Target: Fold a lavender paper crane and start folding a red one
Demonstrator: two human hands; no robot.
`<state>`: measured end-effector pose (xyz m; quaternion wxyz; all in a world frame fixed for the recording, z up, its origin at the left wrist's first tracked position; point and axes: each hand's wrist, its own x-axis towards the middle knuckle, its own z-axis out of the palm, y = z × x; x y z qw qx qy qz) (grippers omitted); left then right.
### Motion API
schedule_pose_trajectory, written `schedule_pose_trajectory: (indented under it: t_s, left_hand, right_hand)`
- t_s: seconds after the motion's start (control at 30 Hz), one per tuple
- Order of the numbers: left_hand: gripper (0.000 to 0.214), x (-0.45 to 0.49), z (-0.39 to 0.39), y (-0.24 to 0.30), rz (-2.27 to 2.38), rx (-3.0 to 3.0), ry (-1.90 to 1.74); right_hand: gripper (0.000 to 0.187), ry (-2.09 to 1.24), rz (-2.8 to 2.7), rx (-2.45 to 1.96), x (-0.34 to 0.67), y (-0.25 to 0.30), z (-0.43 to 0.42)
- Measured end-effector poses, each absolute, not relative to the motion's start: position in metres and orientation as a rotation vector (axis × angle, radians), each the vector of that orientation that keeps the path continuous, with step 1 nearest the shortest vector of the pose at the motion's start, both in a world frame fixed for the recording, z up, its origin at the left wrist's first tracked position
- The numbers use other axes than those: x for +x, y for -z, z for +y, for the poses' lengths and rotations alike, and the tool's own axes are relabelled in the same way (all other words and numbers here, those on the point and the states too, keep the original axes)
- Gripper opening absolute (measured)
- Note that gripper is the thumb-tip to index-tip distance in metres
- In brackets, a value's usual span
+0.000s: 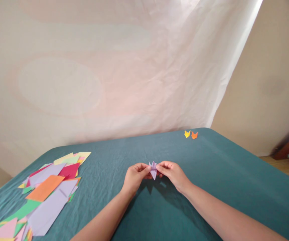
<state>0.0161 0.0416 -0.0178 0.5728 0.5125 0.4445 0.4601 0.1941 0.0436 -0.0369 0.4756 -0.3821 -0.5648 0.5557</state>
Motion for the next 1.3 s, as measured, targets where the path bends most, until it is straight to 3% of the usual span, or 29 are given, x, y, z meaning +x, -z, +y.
schedule_pose_trajectory:
  t_s: [0.37,1.3]
  left_hand:
    - [0.029,0.019,0.041,0.016,1.092,1.185,-1.061]
    - [0.024,0.021,0.04,0.028,1.09,1.363,-1.178]
  right_hand:
    - [0.026,-1.455,-1.267,-0.949,0.192,0.036,0.043]
    - [0.018,-1.154,-1.365,-1.069,0.186,0.039,0.041]
